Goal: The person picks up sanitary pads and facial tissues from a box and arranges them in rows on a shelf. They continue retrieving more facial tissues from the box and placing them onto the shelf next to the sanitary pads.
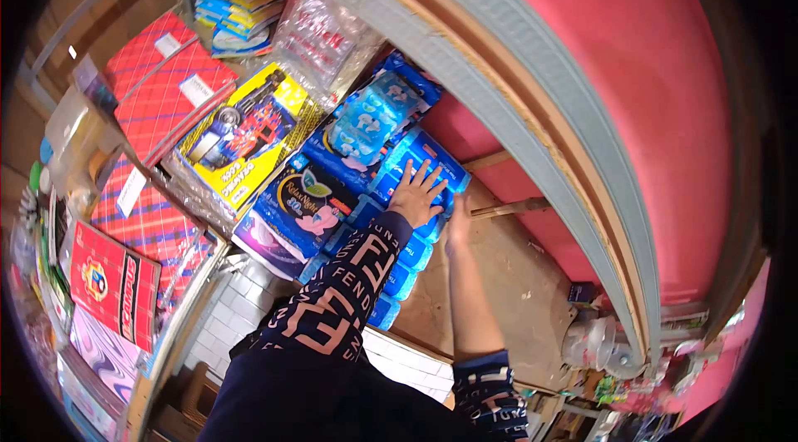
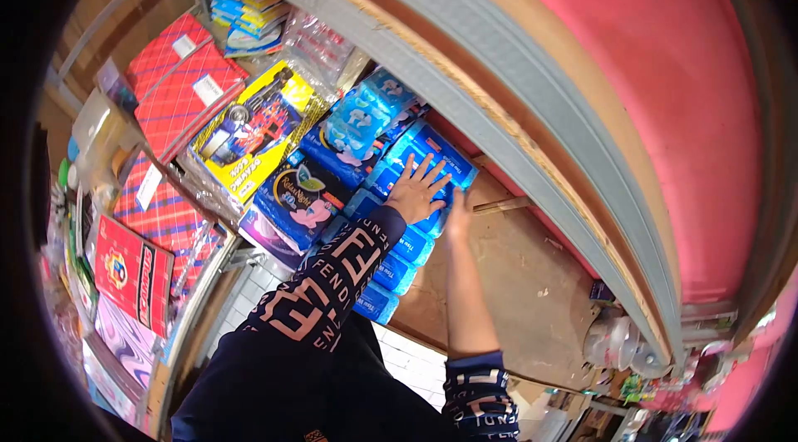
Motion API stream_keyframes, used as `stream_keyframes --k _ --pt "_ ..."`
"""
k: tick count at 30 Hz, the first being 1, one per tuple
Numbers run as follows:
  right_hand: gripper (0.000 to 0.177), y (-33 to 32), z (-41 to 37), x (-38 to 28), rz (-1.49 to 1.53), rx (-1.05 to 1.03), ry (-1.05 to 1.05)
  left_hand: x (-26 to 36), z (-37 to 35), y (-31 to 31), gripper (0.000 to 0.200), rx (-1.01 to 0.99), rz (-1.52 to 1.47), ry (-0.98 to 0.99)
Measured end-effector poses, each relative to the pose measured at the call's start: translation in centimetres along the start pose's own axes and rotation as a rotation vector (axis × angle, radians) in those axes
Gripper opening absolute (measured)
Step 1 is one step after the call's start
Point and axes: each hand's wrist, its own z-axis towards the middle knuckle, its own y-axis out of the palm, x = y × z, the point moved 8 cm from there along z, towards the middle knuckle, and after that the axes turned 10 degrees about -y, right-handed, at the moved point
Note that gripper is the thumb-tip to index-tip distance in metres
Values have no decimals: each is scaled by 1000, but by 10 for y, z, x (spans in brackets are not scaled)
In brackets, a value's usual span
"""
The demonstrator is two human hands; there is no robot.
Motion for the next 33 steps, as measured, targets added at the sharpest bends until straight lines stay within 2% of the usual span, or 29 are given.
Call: stream_keyframes --k 1,2,3,4,5,7,11,14,18,19,22,25,27,29,33 --pt "72 4 -30 -39 -4 -116 -161 2 -2 -6 66 34 44 1" --pt "68 0 -75 -84 -172 -24 -286 4 -5 -12 67 70 88 2" --pt "66 -5 -110 -109 -218 -92 -330 8 -9 -18 68 171 7 68" --pt "61 -19 -135 -105 -332 -129 -453 13 -17 -27 69 243 -96 149" --pt "49 -31 -169 -117 -196 -74 -418 23 -26 -34 68 254 -164 206" --pt "42 -73 -222 -97 -304 -10 -508 45 -60 -61 66 252 -323 307" --pt "36 -158 -321 -64 -265 262 -361 116 -162 -83 63 169 -547 485" --pt "34 -204 -385 -52 -217 407 -327 184 -256 -66 62 -37 -658 645" --pt "38 -240 -467 -80 -352 507 -433 266 -385 -41 58 -327 -761 954" --pt "42 -250 -492 -75 -295 545 -450 282 -408 -42 57 -397 -823 980" --pt "44 -289 -598 -59 -146 758 -245 338 -488 -59 60 -535 -788 1186" --pt "44 -329 -722 -78 -216 946 -195 382 -597 -74 65 -672 -839 1320" --pt "42 -354 -796 -94 -437 1020 -157 410 -666 -78 68 -778 -900 1371" --pt "42 -370 -856 -90 -580 1121 -94 432 -718 -84 70 -817 -936 1481" --pt "45 -384 -934 -81 -446 1351 -7 467 -790 -90 72 -920 -927 1632"
